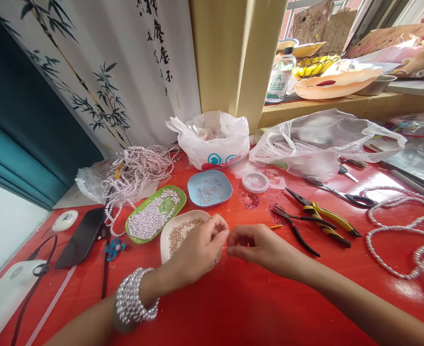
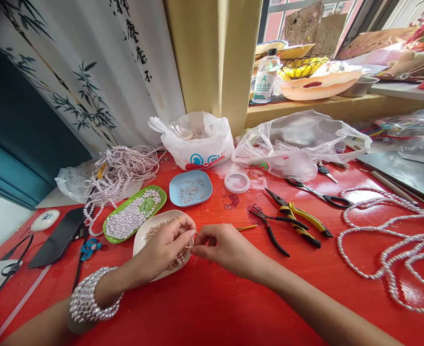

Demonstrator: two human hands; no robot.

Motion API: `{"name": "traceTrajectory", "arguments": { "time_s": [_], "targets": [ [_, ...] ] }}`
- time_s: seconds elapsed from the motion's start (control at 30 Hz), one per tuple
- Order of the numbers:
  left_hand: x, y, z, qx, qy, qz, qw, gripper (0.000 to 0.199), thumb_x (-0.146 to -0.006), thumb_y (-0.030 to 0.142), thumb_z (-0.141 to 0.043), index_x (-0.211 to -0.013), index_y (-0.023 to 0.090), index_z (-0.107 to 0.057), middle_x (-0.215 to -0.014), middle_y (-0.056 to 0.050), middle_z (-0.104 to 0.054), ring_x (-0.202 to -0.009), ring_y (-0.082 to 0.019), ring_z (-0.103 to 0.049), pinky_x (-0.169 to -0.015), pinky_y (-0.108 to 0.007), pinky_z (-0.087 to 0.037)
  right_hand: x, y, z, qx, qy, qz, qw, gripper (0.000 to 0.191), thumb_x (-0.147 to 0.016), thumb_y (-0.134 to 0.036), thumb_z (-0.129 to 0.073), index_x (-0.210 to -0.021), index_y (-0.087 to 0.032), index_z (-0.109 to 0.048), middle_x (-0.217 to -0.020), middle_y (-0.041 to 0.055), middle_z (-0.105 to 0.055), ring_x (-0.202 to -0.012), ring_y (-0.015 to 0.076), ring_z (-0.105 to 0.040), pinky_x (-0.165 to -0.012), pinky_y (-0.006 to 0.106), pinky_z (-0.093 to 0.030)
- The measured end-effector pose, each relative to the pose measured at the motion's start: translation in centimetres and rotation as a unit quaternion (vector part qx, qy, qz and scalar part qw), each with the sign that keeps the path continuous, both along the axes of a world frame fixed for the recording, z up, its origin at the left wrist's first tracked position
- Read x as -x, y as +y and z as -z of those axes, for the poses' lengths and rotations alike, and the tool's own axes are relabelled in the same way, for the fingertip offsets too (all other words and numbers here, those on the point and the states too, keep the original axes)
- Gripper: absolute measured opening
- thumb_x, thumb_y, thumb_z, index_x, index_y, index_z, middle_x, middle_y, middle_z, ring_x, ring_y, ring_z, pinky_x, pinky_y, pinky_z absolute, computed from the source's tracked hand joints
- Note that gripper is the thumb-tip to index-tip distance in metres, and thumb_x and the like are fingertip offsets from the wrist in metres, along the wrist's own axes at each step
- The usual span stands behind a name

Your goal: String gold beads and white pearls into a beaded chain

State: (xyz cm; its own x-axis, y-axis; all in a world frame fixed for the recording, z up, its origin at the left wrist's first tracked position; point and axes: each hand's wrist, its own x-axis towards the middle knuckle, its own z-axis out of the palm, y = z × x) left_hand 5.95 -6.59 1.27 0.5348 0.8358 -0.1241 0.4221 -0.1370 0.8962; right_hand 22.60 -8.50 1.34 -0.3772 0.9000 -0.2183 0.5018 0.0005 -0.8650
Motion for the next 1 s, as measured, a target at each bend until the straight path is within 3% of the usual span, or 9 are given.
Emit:
{"name": "traceTrajectory", "arguments": {
  "time_s": [0.17,0.3,0.4,0.57,0.67,0.77,0.87,1.0],
  "targets": [
    [0.1,0.4,0.3,0.02,-0.049,-0.023,0.998,0.012,-0.086,0.029,-0.041,-0.081,0.019,-0.047,-0.071,0.002,-0.051,-0.064,-0.011,-0.046,-0.062,-0.023,-0.036,-1.3,-0.1,1.0,-0.107,-0.104,-0.05,0.988,0.005,-0.076,-0.018,-0.059,-0.076,-0.017,-0.063,-0.073,0.0008,-0.06,-0.064,0.0116,-0.052,-0.058,0.021,-0.04],
    [0.1,0.8,0.4,0.093,-0.118,-0.028,0.988,0.013,-0.085,0.031,-0.046,-0.081,0.018,-0.047,-0.062,0.004,-0.043,-0.054,-0.008,-0.038,-0.052,-0.02,-0.03,-1.8,-1.2,1.3,-0.16,-0.196,-0.126,0.959,0.006,-0.072,-0.017,-0.063,-0.078,-0.019,-0.064,-0.084,0.0035,-0.06,-0.077,0.0164,-0.054,-0.064,0.024,-0.041],
    [0.1,1.1,0.2,0.169,-0.186,-0.04,0.967,0.015,-0.083,0.031,-0.05,-0.081,0.017,-0.045,-0.056,0.007,-0.037,-0.047,-0.006,-0.031,-0.046,-0.018,-0.025,-1.6,-1.9,2.0,-0.167,-0.216,-0.144,0.951,0.011,-0.074,-0.009,-0.057,-0.072,-0.019,-0.062,-0.081,0.0025,-0.06,-0.075,0.0153,-0.053,-0.062,0.023,-0.041],
    [0.1,1.4,0.0,0.268,-0.305,-0.056,0.912,0.014,-0.083,0.027,-0.052,-0.081,0.016,-0.044,-0.051,0.008,-0.033,-0.045,-0.004,-0.034,-0.045,-0.015,-0.029,-1.1,-2.3,3.5,-0.198,-0.199,-0.126,0.952,0.014,-0.08,-0.009,-0.047,-0.07,-0.018,-0.054,-0.075,0.0032,-0.057,-0.068,0.015,-0.049,-0.06,0.026,-0.039],
    [0.2,1.6,-0.1,0.322,-0.371,-0.053,0.869,0.012,-0.083,0.024,-0.053,-0.08,0.016,-0.044,-0.05,0.009,-0.031,-0.04,-0.002,-0.027,-0.039,-0.013,-0.025,-0.9,-2.4,3.0,-0.127,-0.12,-0.059,0.983,0.014,-0.081,-0.01,-0.044,-0.07,-0.018,-0.047,-0.069,0.0007,-0.054,-0.06,0.0122,-0.047,-0.056,0.024,-0.038],
    [0.4,1.8,-0.5,0.378,-0.429,-0.051,0.819,0.012,-0.084,0.02,-0.052,-0.077,0.015,-0.043,-0.05,0.01,-0.028,-0.037,-0.001,-0.02,-0.034,-0.011,-0.018,-0.4,-2.2,1.5,0.0,0.048,0.008,0.999,0.013,-0.082,-0.017,-0.044,-0.069,-0.019,-0.043,-0.063,-0.0022,-0.052,-0.054,0.0091,-0.046,-0.05,0.021,-0.038],
    [0.6,1.9,-0.9,0.41,-0.484,-0.045,0.772,0.015,-0.083,0.017,-0.052,-0.072,0.014,-0.042,-0.05,0.01,-0.026,-0.036,0.0,-0.017,-0.033,-0.01,-0.016,0.4,-1.8,-0.1,0.103,0.204,0.036,0.973,0.017,-0.079,-0.033,-0.053,-0.076,-0.018,-0.046,-0.062,-0.0034,-0.052,-0.048,0.0065,-0.046,-0.044,0.019,-0.037],
    [0.7,2.1,-1.2,0.416,-0.524,-0.051,0.742,0.015,-0.082,0.016,-0.053,-0.072,0.014,-0.044,-0.049,0.01,-0.024,-0.034,0.0,-0.016,-0.031,-0.009,-0.015,1.8,-1.0,-1.4,0.156,0.281,0.048,0.946,0.03,-0.067,-0.04,-0.067,-0.078,-0.016,-0.054,-0.062,-0.0028,-0.056,-0.047,0.0062,-0.05,-0.046,0.019,-0.04]
  ]
}}
